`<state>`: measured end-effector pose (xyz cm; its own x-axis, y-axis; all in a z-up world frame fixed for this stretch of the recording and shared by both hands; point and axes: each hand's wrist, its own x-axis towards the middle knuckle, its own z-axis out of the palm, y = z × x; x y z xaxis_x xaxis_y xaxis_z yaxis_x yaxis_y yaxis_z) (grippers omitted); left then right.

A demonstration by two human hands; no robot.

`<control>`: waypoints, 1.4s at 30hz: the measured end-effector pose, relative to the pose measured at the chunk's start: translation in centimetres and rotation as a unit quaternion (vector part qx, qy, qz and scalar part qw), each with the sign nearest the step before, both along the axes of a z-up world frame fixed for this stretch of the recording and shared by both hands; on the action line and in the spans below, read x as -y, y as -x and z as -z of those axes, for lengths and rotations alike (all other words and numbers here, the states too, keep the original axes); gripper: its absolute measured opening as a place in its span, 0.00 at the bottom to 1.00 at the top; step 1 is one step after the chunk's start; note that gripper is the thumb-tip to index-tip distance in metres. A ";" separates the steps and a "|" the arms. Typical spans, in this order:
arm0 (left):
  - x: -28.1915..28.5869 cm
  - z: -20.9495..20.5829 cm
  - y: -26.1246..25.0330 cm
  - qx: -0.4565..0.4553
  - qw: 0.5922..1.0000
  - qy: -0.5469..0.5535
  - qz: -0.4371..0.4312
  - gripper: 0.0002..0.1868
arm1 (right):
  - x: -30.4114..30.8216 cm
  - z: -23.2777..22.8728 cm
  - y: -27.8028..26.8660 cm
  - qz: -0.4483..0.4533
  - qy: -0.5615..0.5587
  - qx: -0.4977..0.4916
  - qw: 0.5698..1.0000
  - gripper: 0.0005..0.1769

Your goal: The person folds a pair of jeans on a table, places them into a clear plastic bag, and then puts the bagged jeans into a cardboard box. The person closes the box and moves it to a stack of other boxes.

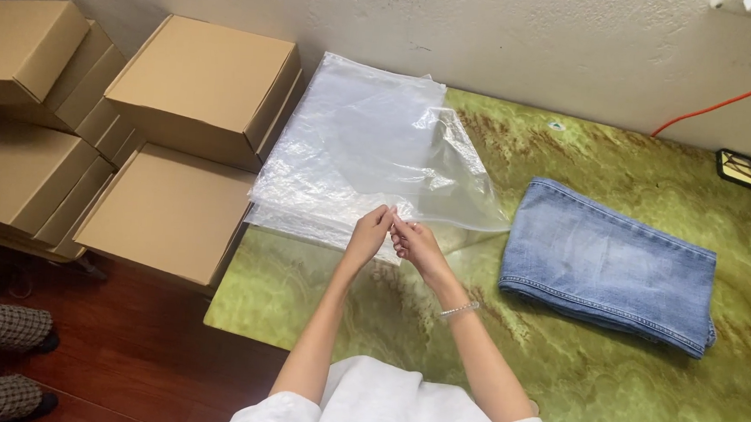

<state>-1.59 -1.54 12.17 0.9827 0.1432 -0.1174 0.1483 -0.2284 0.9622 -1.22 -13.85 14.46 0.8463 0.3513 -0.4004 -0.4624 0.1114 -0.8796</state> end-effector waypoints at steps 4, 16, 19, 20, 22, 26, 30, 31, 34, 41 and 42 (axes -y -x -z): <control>1.0 0.5 -0.2 -0.012 0.984 0.178 0.001 0.16 | -0.8 -0.5 0.7 0.025 -0.083 -0.042 0.995 0.14; -4.7 0.6 1.1 0.055 0.896 0.411 -0.159 0.08 | -2.1 5.9 -4.0 0.237 -0.169 -0.097 0.952 0.10; -8.9 -1.6 3.3 0.094 0.830 0.487 -0.256 0.09 | 2.2 8.7 -5.7 0.304 -0.134 -0.073 0.940 0.12; -9.7 -1.7 3.8 0.098 0.802 0.523 -0.271 0.14 | 3.2 9.2 -5.6 0.349 -0.118 -0.068 0.927 0.12; -10.6 -1.0 4.3 0.106 0.770 0.558 -0.290 0.20 | 4.4 10.7 -5.8 0.388 -0.100 -0.062 0.914 0.12; -10.8 0.0 4.0 0.109 0.743 0.592 -0.294 0.20 | 4.7 12.1 -6.8 0.435 -0.114 -0.074 0.890 0.11; -11.6 0.4 4.1 0.126 0.702 0.634 -0.299 0.19 | 3.3 11.0 -6.0 0.449 -0.122 -0.070 0.882 0.11; -11.4 0.4 4.2 0.128 0.702 0.633 -0.299 0.19 | 3.3 10.5 -5.7 0.448 -0.122 -0.070 0.883 0.11; -11.1 -0.2 4.9 0.110 0.727 0.614 -0.287 0.20 | 2.5 8.1 -3.4 0.405 -0.174 -0.105 0.892 0.13; -7.6 -1.8 4.5 0.054 0.777 0.579 -0.240 0.22 | -2.2 4.3 -0.2 0.007 -0.068 -0.194 0.979 0.27; -7.3 -1.5 4.3 0.046 0.790 0.564 -0.235 0.23 | -3.0 4.6 -0.3 -0.020 -0.085 -0.224 0.971 0.24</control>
